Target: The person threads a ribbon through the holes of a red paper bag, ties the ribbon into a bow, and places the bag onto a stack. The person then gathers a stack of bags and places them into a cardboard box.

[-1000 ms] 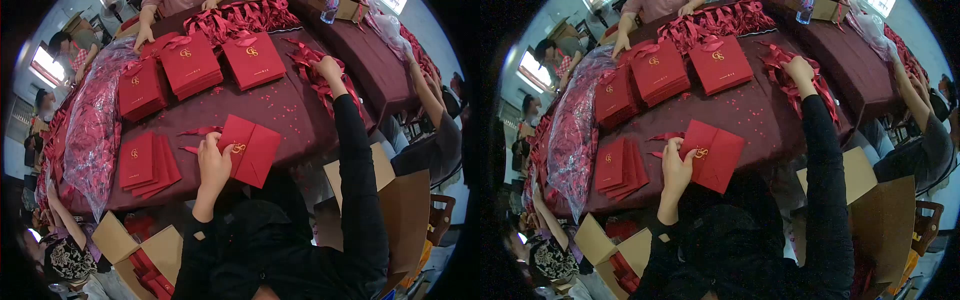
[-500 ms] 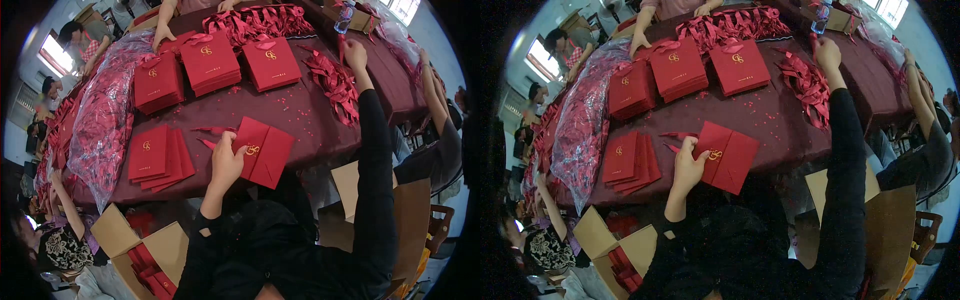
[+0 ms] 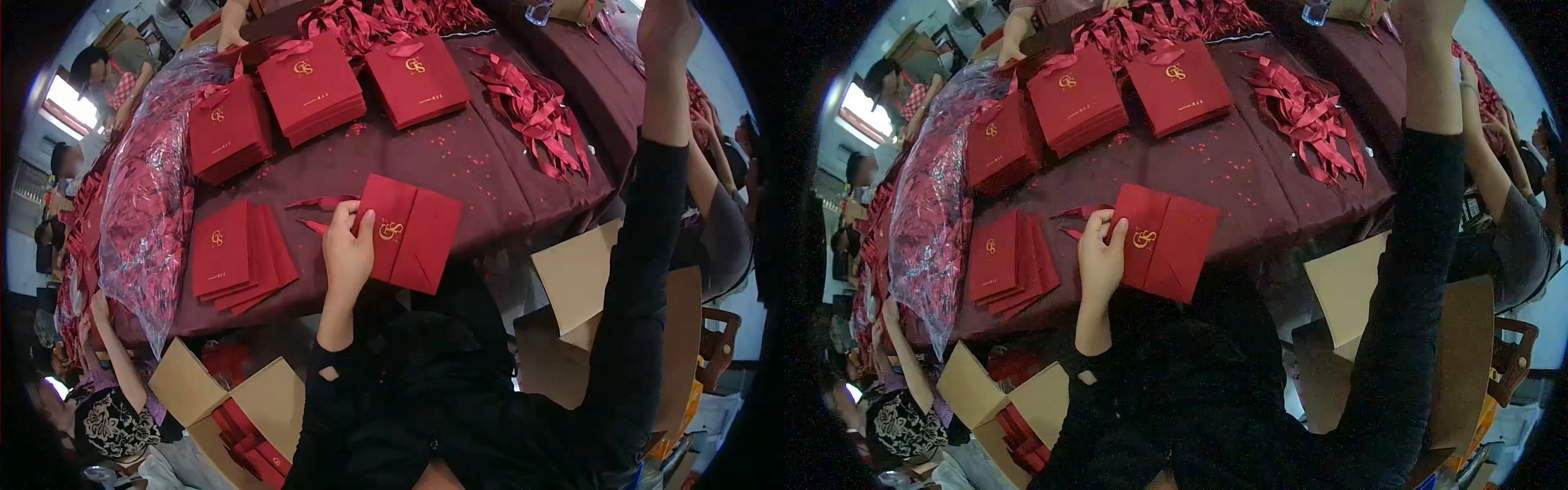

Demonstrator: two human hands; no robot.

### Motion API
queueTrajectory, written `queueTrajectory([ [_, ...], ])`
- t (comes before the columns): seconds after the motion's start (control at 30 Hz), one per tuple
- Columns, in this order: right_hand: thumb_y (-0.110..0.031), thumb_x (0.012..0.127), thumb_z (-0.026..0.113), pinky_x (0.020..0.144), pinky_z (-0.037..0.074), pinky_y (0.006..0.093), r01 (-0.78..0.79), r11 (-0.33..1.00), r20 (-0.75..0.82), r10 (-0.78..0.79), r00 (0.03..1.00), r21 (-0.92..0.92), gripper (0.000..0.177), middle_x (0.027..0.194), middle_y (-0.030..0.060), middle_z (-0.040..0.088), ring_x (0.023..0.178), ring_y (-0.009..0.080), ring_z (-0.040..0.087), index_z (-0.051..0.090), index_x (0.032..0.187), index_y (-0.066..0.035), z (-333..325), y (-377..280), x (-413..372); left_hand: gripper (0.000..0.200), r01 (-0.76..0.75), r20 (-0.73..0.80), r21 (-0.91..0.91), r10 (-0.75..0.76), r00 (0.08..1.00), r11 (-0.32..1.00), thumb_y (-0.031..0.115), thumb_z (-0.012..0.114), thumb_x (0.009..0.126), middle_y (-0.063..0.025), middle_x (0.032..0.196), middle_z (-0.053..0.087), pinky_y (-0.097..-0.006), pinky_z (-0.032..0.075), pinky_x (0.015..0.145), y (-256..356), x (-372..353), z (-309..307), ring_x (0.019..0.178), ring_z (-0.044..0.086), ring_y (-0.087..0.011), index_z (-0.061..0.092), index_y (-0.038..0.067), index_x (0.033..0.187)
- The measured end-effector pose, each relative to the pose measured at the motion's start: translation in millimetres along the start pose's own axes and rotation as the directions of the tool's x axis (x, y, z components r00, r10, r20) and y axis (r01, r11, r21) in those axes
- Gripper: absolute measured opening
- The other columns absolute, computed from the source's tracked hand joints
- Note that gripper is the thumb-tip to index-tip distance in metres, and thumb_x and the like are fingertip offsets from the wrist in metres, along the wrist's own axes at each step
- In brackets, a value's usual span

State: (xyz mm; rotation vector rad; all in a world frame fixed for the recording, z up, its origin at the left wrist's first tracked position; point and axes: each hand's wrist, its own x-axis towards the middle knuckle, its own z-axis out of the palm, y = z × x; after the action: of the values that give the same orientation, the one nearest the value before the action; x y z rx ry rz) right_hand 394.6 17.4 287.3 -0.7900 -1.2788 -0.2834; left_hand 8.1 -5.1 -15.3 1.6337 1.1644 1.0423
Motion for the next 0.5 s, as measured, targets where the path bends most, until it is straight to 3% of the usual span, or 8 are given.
queueTrajectory([
  [0.1,-0.009,0.081,0.052,0.074,0.05,0.0292,-0.267,0.964,0.399,0.239,0.885,0.015,0.021,0.095,0.0135,0.07,0.081,0.0172,0.065,0.066,0.09,0.003,7.2,-37.1,-37.8,0.021,0.02,-0.031,0.021,-0.019,0.999,1.0,0.014,0.061,0.091,-0.0174,0.093,0.07,-0.0322,0.049,0.075,0.2,0.7,-0.7,0.087,0.068,-0.0237,0.056,-0.003,0.102],
  [0.2,-0.006,0.08,0.049,0.074,0.05,0.0273,-0.436,0.875,0.748,0.432,0.504,-0.212,0.021,0.097,0.013,0.07,0.08,0.0147,0.065,0.066,0.088,0.004,27.4,-49.0,-98.0,0.021,0.034,-0.008,-0.002,-0.034,0.999,0.999,0.014,0.062,0.09,-0.0176,0.093,0.07,-0.0318,0.049,0.076,5.3,-1.1,-1.8,0.087,0.068,-0.0236,0.057,-0.003,0.103],
  [0.23,-0.005,0.08,0.049,0.073,0.05,0.0266,-0.45,0.849,0.803,0.461,0.378,-0.276,0.021,0.097,0.0129,0.07,0.08,0.0139,0.065,0.066,0.087,0.005,39.2,-50.0,-121.2,0.019,0.042,-0.011,0.019,-0.042,0.999,0.999,0.012,0.06,0.092,-0.0147,0.094,0.07,-0.0286,0.049,0.076,5.5,-1.4,-0.8,0.087,0.066,-0.0181,0.057,-0.003,0.104],
  [0.27,-0.003,0.076,0.05,0.075,0.051,0.0273,-0.366,0.838,0.827,0.506,0.244,-0.404,0.013,0.101,0.0154,0.07,0.079,0.0154,0.065,0.059,0.071,0.004,50.9,-50.5,-142.1,0.018,0.05,-0.013,0.041,-0.049,0.999,0.998,0.01,0.059,0.094,-0.0118,0.095,0.07,-0.0254,0.048,0.077,6.0,-1.1,-0.1,0.086,0.063,-0.0127,0.058,-0.003,0.105],
  [0.33,-0.009,0.077,0.058,0.08,0.052,0.0311,-0.547,0.805,0.893,0.398,0.21,-0.23,0.022,0.08,0.0149,0.069,0.095,0.0199,0.068,0.05,0.061,0.005,69.1,-46.7,-190.0,0.019,0.058,-0.019,0.063,-0.057,0.998,0.996,0.011,0.059,0.093,-0.0115,0.094,0.07,-0.0255,0.048,0.077,8.8,-1.5,0.5,0.086,0.063,-0.0126,0.058,-0.003,0.105],
  [0.4,-0.008,0.077,0.056,0.073,0.052,0.0297,-0.857,0.515,0.937,0.311,0.159,-0.026,0.021,0.088,0.0181,0.069,0.089,0.0209,0.068,0.049,0.059,0.002,83.2,-38.9,-223.3,0.02,0.065,-0.029,0.082,-0.063,0.998,0.995,0.011,0.059,0.093,-0.0111,0.094,0.07,-0.0256,0.048,0.077,9.3,-2.1,1.5,0.085,0.063,-0.0124,0.058,-0.003,0.106],
  [0.47,-0.005,0.076,0.053,0.061,0.051,0.0262,-0.98,0.189,0.962,0.272,-0.013,-0.067,0.02,0.093,0.022,0.068,0.079,0.0195,0.068,0.046,0.058,-0.002,90.0,-34.1,-237.2,0.021,0.048,-0.028,0.057,-0.046,0.999,0.997,0.012,0.06,0.093,-0.0106,0.093,0.07,-0.0266,0.048,0.077,6.9,-2.7,1.3,0.085,0.064,-0.0131,0.058,-0.004,0.106],
  [0.5,-0.005,0.075,0.053,0.055,0.048,0.0252,-0.995,0.099,0.97,0.241,0.036,0.012,0.017,0.089,0.0214,0.068,0.073,0.0181,0.066,0.047,0.059,-0.002,94.2,-35.4,-243.9,0.021,0.044,-0.03,0.06,-0.042,0.999,0.997,0.012,0.06,0.093,-0.0106,0.093,0.07,-0.0266,0.048,0.077,8.6,-2.6,0.7,0.085,0.064,-0.0131,0.058,-0.004,0.106],
])
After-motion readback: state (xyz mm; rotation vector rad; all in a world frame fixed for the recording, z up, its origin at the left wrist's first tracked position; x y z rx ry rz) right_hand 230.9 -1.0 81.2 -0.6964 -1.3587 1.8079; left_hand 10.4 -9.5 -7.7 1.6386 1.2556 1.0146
